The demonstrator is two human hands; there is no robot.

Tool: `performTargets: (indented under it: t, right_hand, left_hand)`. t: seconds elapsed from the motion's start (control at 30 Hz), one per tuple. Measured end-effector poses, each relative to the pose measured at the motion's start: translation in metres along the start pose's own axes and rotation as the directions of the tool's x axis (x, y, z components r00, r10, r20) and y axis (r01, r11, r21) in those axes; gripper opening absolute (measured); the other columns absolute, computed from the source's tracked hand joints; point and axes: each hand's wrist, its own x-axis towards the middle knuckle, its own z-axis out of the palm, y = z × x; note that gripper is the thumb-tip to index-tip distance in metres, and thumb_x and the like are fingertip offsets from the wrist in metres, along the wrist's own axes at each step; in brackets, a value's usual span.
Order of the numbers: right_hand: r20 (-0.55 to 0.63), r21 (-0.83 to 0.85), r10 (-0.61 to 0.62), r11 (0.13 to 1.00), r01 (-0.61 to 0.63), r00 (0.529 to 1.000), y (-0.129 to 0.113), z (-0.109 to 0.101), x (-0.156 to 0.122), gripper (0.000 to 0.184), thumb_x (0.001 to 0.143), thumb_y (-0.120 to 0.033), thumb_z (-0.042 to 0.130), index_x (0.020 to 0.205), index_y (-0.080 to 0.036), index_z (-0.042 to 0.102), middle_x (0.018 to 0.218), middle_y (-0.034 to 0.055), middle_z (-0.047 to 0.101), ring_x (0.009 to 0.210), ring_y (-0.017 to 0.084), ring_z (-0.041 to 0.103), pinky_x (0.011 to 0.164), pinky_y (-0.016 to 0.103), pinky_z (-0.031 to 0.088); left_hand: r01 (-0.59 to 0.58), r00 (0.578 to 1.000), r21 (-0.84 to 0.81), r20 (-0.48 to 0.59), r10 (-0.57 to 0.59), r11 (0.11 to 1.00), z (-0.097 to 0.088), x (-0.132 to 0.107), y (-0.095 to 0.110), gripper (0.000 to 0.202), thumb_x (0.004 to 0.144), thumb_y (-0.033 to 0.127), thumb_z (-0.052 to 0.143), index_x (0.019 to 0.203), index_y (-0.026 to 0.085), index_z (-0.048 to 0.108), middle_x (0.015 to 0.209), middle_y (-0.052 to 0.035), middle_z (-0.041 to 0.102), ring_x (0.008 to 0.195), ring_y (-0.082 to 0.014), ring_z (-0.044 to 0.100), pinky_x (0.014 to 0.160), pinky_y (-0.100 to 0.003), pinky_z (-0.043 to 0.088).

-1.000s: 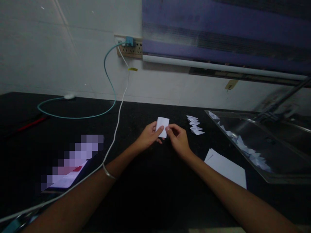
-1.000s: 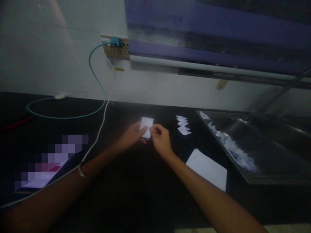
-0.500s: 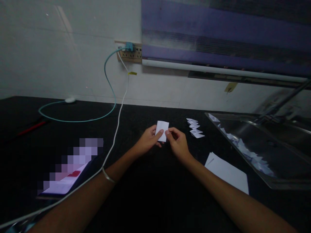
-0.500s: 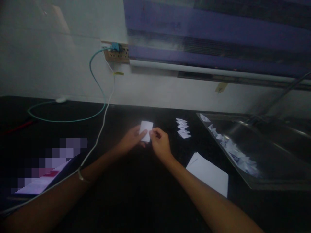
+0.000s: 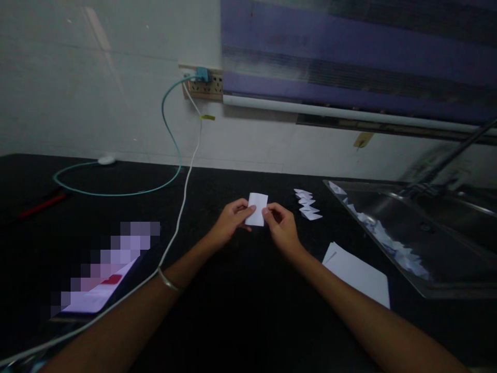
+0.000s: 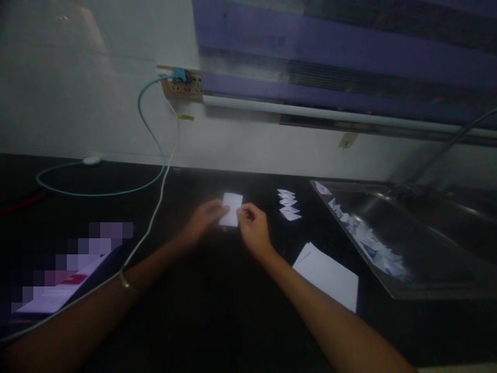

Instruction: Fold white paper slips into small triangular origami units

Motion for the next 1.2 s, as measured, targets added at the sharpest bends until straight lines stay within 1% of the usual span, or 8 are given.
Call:
performTargets:
  t: [0.1, 0.2, 0.4, 0.5, 0.67, 0.83, 1.03, 1.2]
  right_hand:
    - [0.008, 0.001, 0.005, 1.0, -0.005, 1.0, 0.0, 0.0, -0.001, 0.02, 0.082, -0.038, 0.06, 0.074, -0.019, 0.06, 0.071, 0.0015, 0.06, 0.068, 0.018, 0.055, 0.063, 0.028, 0.044]
    - [0.012, 0.009, 0.014, 1.0, -0.014, 1.0, 0.0, 0.0, -0.001, 0.02, 0.082, -0.038, 0.061, 0.073, -0.019, 0.059, 0.071, 0.0016, 0.061, 0.068, 0.017, 0.056, 0.062, 0.028, 0.044]
    - [0.034, 0.047, 0.047, 0.998, -0.049, 0.998, 0.001, 0.002, -0.001, 0.02, 0.082, -0.037, 0.061, 0.075, -0.019, 0.061, 0.067, -0.0005, 0.056, 0.063, 0.016, 0.053, 0.06, 0.026, 0.042]
    - [0.036, 0.072, 0.063, 0.995, -0.065, 0.997, 0.002, 0.003, 0.0, 0.019, 0.081, -0.037, 0.063, 0.078, -0.019, 0.062, 0.067, -0.0007, 0.056, 0.064, 0.015, 0.053, 0.06, 0.026, 0.042]
    - [0.042, 0.075, 0.076, 0.994, -0.079, 0.996, 0.004, 0.002, 0.001, 0.019, 0.079, -0.036, 0.066, 0.079, -0.018, 0.063, 0.071, 0.0012, 0.06, 0.066, 0.016, 0.056, 0.061, 0.027, 0.043]
    - [0.02, 0.092, 0.078, 0.993, -0.079, 0.997, 0.007, 0.001, 0.002, 0.02, 0.077, -0.038, 0.068, 0.076, -0.018, 0.063, 0.073, 0.0019, 0.063, 0.068, 0.017, 0.058, 0.064, 0.028, 0.046]
    - [-0.007, 0.148, 0.109, 0.983, -0.107, 0.994, 0.009, 0.002, 0.004, 0.022, 0.072, -0.04, 0.071, 0.076, -0.018, 0.066, 0.072, 0.0021, 0.065, 0.069, 0.019, 0.06, 0.066, 0.03, 0.047]
    - [0.0, 0.16, 0.115, 0.981, -0.113, 0.993, 0.007, 0.002, 0.004, 0.02, 0.072, -0.038, 0.072, 0.075, -0.019, 0.067, 0.071, 0.0018, 0.064, 0.07, 0.019, 0.06, 0.067, 0.031, 0.046]
  left_hand:
    - [-0.003, 1.0, 0.002, -0.013, 0.003, 1.0, 0.002, -0.003, 0.003, 0.027, 0.076, 0.038, 0.071, 0.08, 0.015, 0.059, 0.072, 0.002, 0.058, 0.061, -0.0091, 0.056, 0.05, -0.019, 0.051]
    - [-0.023, 1.0, 0.008, -0.011, 0.023, 1.0, 0.003, -0.006, 0.006, 0.026, 0.077, 0.038, 0.071, 0.082, 0.015, 0.06, 0.072, 0.0019, 0.058, 0.062, -0.0094, 0.057, 0.052, -0.019, 0.05]
    - [-0.054, 0.998, 0.046, -0.022, 0.055, 0.997, 0.001, -0.005, 0.007, 0.03, 0.074, 0.039, 0.073, 0.075, 0.014, 0.056, 0.07, 0.0012, 0.06, 0.061, -0.0104, 0.057, 0.05, -0.02, 0.051]
    - [-0.067, 0.997, 0.046, -0.034, 0.069, 0.997, 0.001, -0.003, 0.007, 0.031, 0.073, 0.039, 0.074, 0.073, 0.015, 0.055, 0.069, 0.0015, 0.059, 0.06, -0.0104, 0.058, 0.049, -0.02, 0.051]
    - [-0.047, 0.998, 0.04, -0.039, 0.049, 0.998, 0.001, -0.002, 0.008, 0.027, 0.074, 0.035, 0.074, 0.072, 0.014, 0.057, 0.067, 0.0008, 0.061, 0.058, -0.0106, 0.058, 0.05, -0.021, 0.051]
    - [-0.046, 0.997, 0.061, -0.056, 0.049, 0.997, 0.001, -0.004, 0.014, 0.02, 0.076, 0.028, 0.072, 0.068, 0.013, 0.061, 0.061, 0.0012, 0.06, 0.052, -0.0089, 0.055, 0.05, -0.02, 0.047]
    - [-0.015, 0.997, 0.076, -0.069, 0.02, 0.997, 0.001, -0.005, 0.016, 0.02, 0.077, 0.025, 0.072, 0.065, 0.012, 0.062, 0.057, 0.0017, 0.059, 0.05, -0.0081, 0.053, 0.049, -0.019, 0.043]
    - [-0.021, 0.995, 0.075, -0.101, 0.028, 0.997, 0.003, -0.006, 0.019, 0.021, 0.077, 0.022, 0.071, 0.062, 0.013, 0.059, 0.057, 0.0025, 0.059, 0.051, -0.0078, 0.052, 0.049, -0.019, 0.041]
